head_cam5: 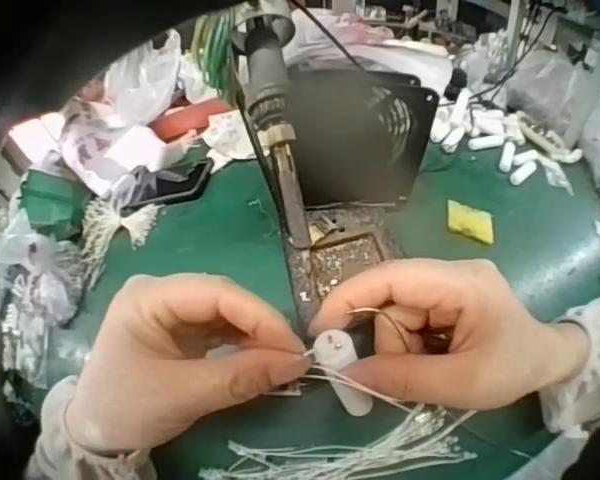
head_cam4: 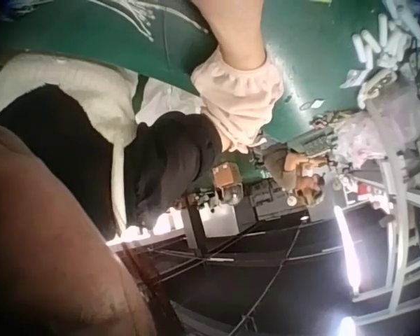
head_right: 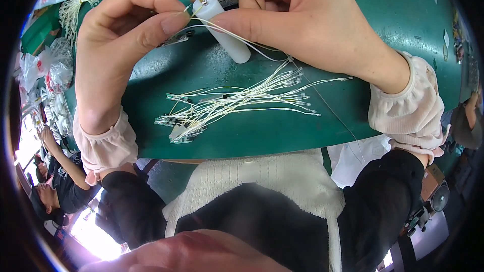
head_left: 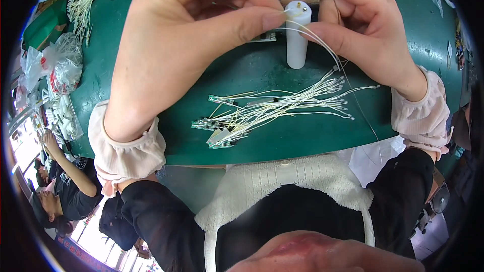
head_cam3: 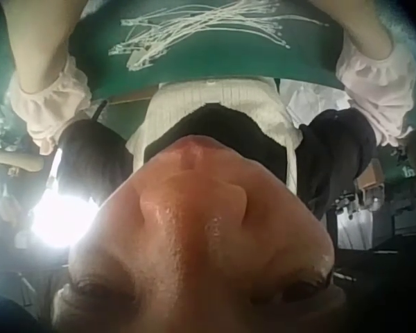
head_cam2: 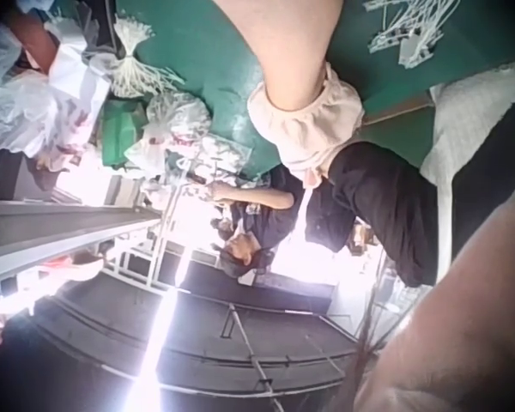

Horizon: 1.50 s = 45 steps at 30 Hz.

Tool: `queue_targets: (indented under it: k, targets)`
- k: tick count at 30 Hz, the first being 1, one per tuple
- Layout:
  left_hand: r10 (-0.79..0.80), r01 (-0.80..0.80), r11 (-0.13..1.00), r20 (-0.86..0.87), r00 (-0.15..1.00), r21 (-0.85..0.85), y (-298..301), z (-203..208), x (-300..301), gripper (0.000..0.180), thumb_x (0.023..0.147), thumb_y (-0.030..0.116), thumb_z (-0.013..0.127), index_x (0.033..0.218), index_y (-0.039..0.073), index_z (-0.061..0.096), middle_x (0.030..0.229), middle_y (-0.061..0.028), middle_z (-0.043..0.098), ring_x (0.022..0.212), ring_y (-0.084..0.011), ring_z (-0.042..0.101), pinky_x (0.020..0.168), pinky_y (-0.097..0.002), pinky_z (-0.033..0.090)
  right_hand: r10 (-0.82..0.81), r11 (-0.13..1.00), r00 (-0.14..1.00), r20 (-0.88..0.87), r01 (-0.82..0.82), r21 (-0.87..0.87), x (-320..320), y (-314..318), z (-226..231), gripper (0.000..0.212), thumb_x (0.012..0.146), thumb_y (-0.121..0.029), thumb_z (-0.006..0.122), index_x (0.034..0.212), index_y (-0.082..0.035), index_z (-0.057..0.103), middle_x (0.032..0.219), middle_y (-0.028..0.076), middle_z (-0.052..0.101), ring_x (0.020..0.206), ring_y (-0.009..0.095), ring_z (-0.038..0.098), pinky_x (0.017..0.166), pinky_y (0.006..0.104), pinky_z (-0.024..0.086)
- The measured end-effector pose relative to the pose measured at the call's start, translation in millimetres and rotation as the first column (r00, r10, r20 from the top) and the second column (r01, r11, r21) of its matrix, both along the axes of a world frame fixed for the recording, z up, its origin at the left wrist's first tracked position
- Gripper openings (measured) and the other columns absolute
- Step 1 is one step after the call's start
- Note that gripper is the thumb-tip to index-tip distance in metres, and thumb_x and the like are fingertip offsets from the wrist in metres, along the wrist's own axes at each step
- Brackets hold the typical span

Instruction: Threading and securing wires through small plastic components on an assembly line.

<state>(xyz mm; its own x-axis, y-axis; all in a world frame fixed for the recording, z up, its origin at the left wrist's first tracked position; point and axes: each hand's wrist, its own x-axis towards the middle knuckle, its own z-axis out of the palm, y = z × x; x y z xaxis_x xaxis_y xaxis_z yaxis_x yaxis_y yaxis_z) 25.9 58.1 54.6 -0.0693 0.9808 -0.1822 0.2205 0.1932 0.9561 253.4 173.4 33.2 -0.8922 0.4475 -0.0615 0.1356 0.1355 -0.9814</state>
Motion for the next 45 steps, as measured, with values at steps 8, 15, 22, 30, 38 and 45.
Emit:
queue_targets:
  k: [8, 15, 22, 30, 38, 45]
  targets:
    - [-0.08, 0.141, 0.983, 0.417, 0.906, -0.117, 9.8, -26.2, -16.9, 0.015, 0.096, 0.009, 0.072, 0.108, 0.002, 0.07, 0.099, -0.003, 0.072, 0.094, -0.0094, 0.068, 0.088, -0.0232, 0.052, -0.03, 0.996, 0.998, 0.051, 0.034, -0.082, 1.6, -1.0, 5.2, 0.041, 0.093, 0.005, 0.071, 0.132, 0.005, 0.061, 0.066, -0.003, 0.06, 0.057, -0.002, 0.047, 0.051, 0.0177, 0.03]
    - [-0.038, 0.11, 0.987, 0.489, 0.871, -0.119, 9.2, -29.6, -12.2, 0.014, 0.099, 0.014, 0.069, 0.108, 0.002, 0.069, 0.102, -0.0036, 0.072, 0.095, -0.0114, 0.069, 0.091, -0.0247, 0.054, -0.022, 0.999, 1.0, 0.012, 0.023, -0.041, 1.2, -1.1, 2.1, 0.039, 0.094, 0.004, 0.069, 0.132, 0.005, 0.063, 0.063, -0.005, 0.054, 0.057, -0.001, 0.044, 0.052, 0.0181, 0.03]
    - [-0.111, 0.22, 0.972, 0.68, 0.725, -0.076, 11.5, -33.6, -5.1, 0.008, 0.101, 0.013, 0.062, 0.101, 0.006, 0.065, 0.103, -0.0073, 0.072, 0.098, -0.0136, 0.07, 0.094, -0.0311, 0.058, -0.048, 0.997, 0.994, -0.094, 0.053, 0.051, 7.7, -3.0, -13.7, 0.039, 0.097, -0.006, 0.068, 0.134, 0.003, 0.061, 0.069, -0.008, 0.044, 0.062, 0.0, 0.038, 0.057, 0.0186, 0.026]
    - [0.176, 0.162, 0.931, 0.792, 0.585, -0.327, 14.5, -22.8, 5.8, 0.004, 0.101, 0.001, 0.061, 0.103, -0.001, 0.064, 0.117, -0.0172, 0.069, 0.109, -0.0196, 0.066, 0.097, -0.03, 0.052, 0.001, 0.96, 0.971, 0.237, 0.066, -0.274, -4.1, 14.0, 30.5, 0.046, 0.096, 0.005, 0.067, 0.138, 0.004, 0.05, 0.069, -0.002, 0.058, 0.057, 0.001, 0.047, 0.054, 0.0185, 0.035]
    - [0.183, 0.119, 0.947, 0.806, 0.563, -0.298, 15.2, -28.4, 1.1, 0.003, 0.101, 0.002, 0.061, 0.102, 0.0, 0.063, 0.128, -0.0182, 0.065, 0.109, -0.0205, 0.066, 0.097, -0.0303, 0.052, 0.022, 0.868, 0.99, 0.141, 0.051, -0.494, 2.9, 25.5, 9.6, 0.025, 0.104, -0.009, 0.061, 0.121, -0.001, 0.045, 0.084, 0.015, 0.072, 0.058, 0.012, 0.064, 0.045, 0.0173, 0.037]
    - [0.159, 0.101, 0.956, 0.777, 0.608, -0.275, 24.6, -23.8, 3.5, 0.003, 0.1, 0.005, 0.063, 0.1, 0.002, 0.065, 0.119, -0.0134, 0.07, 0.099, -0.0164, 0.067, 0.094, -0.0291, 0.052, -0.179, 0.984, 0.954, 0.241, 0.177, 0.032, -3.9, 16.4, 44.4, 0.015, 0.107, -0.012, 0.056, 0.111, -0.001, 0.046, 0.067, 0.002, 0.056, 0.052, 0.006, 0.048, 0.047, 0.0207, 0.035]
